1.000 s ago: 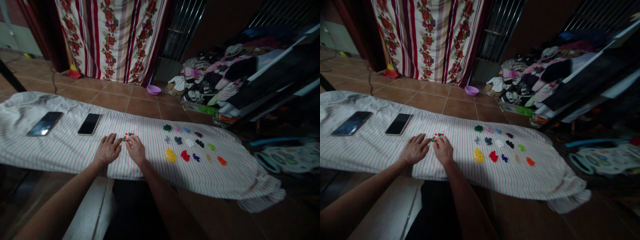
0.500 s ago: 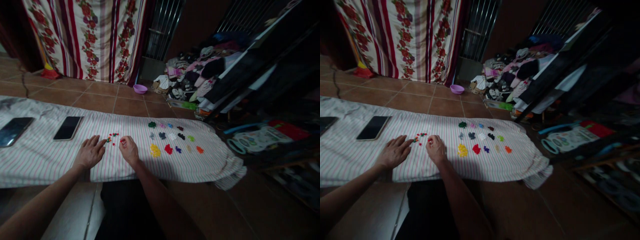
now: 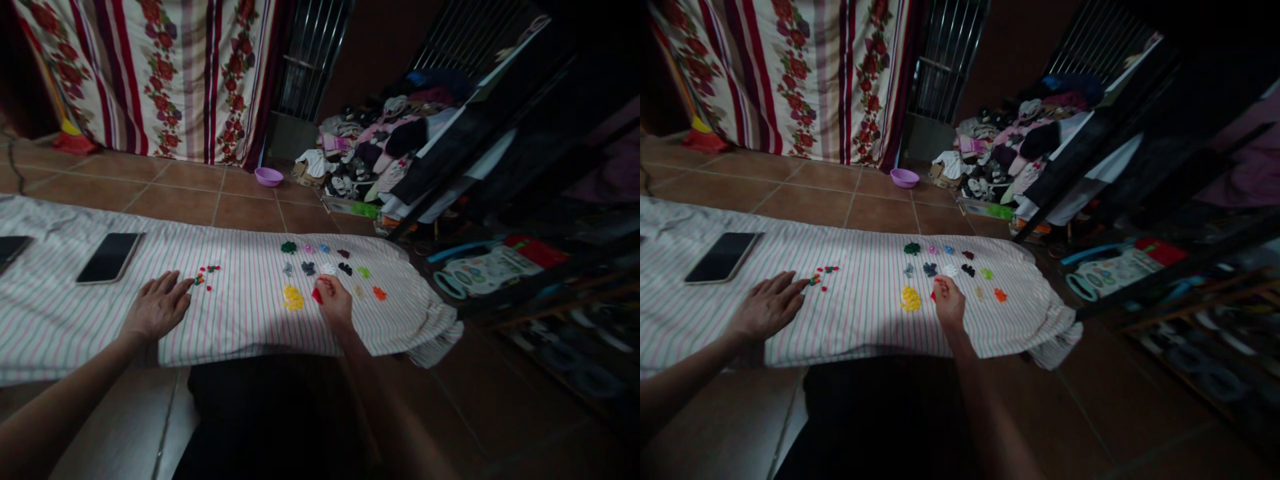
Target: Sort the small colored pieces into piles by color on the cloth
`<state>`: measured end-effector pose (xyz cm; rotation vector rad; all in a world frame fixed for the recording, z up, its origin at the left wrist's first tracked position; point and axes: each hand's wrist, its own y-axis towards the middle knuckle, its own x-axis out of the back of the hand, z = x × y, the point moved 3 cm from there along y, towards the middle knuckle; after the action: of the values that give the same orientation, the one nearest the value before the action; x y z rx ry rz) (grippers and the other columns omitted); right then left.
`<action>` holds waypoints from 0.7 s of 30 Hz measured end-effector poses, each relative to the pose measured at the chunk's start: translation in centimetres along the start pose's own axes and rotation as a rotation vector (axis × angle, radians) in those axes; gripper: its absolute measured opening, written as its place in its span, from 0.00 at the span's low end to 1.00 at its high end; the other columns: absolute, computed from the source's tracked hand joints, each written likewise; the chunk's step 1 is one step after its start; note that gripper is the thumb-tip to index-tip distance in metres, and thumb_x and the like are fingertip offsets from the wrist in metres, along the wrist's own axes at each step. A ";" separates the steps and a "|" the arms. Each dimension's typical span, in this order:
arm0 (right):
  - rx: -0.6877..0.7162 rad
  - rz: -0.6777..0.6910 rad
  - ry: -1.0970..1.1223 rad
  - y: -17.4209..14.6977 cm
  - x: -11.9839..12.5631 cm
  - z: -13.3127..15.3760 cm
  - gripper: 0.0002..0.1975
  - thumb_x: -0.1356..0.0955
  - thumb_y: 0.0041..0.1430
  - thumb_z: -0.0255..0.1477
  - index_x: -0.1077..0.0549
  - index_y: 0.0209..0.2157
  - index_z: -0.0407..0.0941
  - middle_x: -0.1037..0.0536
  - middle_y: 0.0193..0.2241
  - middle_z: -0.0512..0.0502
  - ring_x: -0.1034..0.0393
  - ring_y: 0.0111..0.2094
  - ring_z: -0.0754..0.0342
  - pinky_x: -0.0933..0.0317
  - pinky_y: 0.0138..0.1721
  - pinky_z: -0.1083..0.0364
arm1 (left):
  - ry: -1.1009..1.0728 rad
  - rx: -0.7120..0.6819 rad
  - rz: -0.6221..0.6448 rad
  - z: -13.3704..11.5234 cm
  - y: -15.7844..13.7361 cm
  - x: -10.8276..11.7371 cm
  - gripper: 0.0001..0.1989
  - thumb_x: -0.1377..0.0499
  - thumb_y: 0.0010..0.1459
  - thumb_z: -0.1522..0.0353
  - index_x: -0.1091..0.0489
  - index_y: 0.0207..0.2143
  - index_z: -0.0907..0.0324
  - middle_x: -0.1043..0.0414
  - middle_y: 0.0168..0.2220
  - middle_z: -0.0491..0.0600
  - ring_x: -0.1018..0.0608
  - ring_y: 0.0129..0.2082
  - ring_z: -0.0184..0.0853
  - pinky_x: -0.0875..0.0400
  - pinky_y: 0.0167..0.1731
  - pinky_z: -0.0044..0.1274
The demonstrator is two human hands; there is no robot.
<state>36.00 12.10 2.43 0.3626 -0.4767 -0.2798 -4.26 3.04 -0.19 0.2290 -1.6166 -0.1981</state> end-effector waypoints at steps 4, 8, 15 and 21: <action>-0.059 -0.061 -0.072 0.1 2.2 -2.4 0.17 0.34 0.52 0.42 0.23 0.35 0.44 0.19 0.30 0.44 0.24 0.31 0.49 0.29 0.38 0.50 | 0.000 -0.013 -0.020 0.1 -0.1 0.1 0.25 0.56 0.65 0.62 0.32 0.58 0.59 0.33 0.62 0.61 0.33 0.63 0.51 0.39 0.61 0.44; -0.073 -0.077 -0.092 -0.2 2.0 -3.6 0.16 0.34 0.53 0.41 0.22 0.35 0.45 0.18 0.30 0.44 0.24 0.32 0.49 0.29 0.38 0.50 | 0.006 -0.031 -0.035 0.1 -0.1 0.1 0.25 0.56 0.65 0.61 0.32 0.58 0.60 0.33 0.61 0.62 0.32 0.62 0.52 0.38 0.60 0.45; -0.052 -0.085 -0.145 -0.2 0.3 -4.7 0.17 0.36 0.54 0.40 0.22 0.35 0.43 0.19 0.33 0.40 0.25 0.33 0.49 0.30 0.39 0.49 | 0.021 -0.017 -0.013 0.1 -0.1 0.1 0.26 0.57 0.65 0.61 0.32 0.58 0.59 0.34 0.62 0.63 0.33 0.64 0.50 0.40 0.61 0.44; 0.089 -0.065 -0.249 -0.3 -0.1 -4.8 0.16 0.38 0.55 0.36 0.22 0.33 0.43 0.21 0.35 0.36 0.27 0.38 0.46 0.31 0.43 0.46 | 0.018 -0.023 -0.012 0.4 0.0 -0.1 0.26 0.57 0.65 0.60 0.32 0.58 0.58 0.33 0.62 0.61 0.33 0.63 0.49 0.39 0.61 0.43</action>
<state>38.23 13.17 -1.74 0.4331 -0.7249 -0.3701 -4.62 3.01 -0.31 0.2220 -1.5946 -0.2232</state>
